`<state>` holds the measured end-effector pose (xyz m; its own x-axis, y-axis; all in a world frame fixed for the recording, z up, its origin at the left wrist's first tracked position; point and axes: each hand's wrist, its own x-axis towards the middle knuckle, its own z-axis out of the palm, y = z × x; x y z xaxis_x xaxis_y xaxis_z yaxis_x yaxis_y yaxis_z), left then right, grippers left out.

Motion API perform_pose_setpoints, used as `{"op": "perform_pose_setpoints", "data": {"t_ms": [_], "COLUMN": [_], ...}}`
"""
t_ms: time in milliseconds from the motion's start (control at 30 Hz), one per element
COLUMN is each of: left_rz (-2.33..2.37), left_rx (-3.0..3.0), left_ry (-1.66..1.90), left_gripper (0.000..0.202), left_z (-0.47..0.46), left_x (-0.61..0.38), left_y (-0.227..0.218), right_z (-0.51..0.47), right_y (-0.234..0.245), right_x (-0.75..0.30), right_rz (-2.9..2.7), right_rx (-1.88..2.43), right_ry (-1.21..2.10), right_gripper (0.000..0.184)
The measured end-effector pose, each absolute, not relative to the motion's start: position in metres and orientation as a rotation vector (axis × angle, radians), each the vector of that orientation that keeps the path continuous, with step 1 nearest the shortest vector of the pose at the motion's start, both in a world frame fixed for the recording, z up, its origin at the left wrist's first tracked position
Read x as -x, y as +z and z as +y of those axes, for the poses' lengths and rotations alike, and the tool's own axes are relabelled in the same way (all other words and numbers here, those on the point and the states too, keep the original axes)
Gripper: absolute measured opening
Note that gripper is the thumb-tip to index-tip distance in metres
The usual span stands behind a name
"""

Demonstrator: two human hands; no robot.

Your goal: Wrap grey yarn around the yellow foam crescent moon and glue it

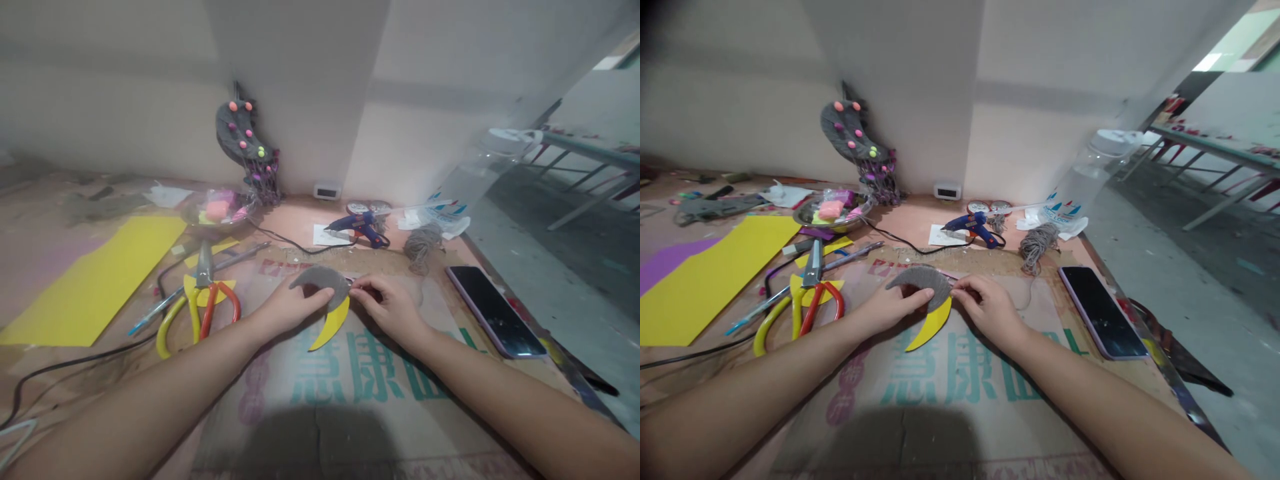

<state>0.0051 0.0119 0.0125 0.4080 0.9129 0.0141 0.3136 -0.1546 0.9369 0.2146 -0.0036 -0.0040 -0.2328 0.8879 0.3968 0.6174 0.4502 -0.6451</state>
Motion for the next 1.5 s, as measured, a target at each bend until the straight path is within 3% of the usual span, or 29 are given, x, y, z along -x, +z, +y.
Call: {"op": "perform_pose_setpoints", "data": {"t_ms": [233,500,767,1233,1500], "left_rz": [1.089,1.106,1.177,1.225,1.244], "left_rx": [-1.624,-1.58,-1.75,-1.744,-1.754], "left_ry": [0.792,0.747,0.767,0.8,0.756], "left_gripper": [0.03,0.031,0.045,0.045,0.048], "left_z": [0.015,0.014,0.018,0.02,0.021], "left_x": [-0.005,-0.008,-0.006,-0.007,-0.006], "left_y": [0.003,0.004,-0.002,-0.003,-0.006], "right_z": [-0.001,-0.007,-0.007,-0.008,-0.006], "right_y": [0.005,0.006,0.006,0.004,0.0], "right_x": [-0.218,-0.212,-0.213,-0.211,-0.21], "right_rz": [-1.948,-1.922,-1.913,-2.113,-2.1], "right_rx": [1.16,1.151,1.166,1.153,1.134], "right_ry": [0.496,0.62,0.718,0.589,0.591], "right_gripper": [0.024,0.015,0.025,0.006,0.007]}}
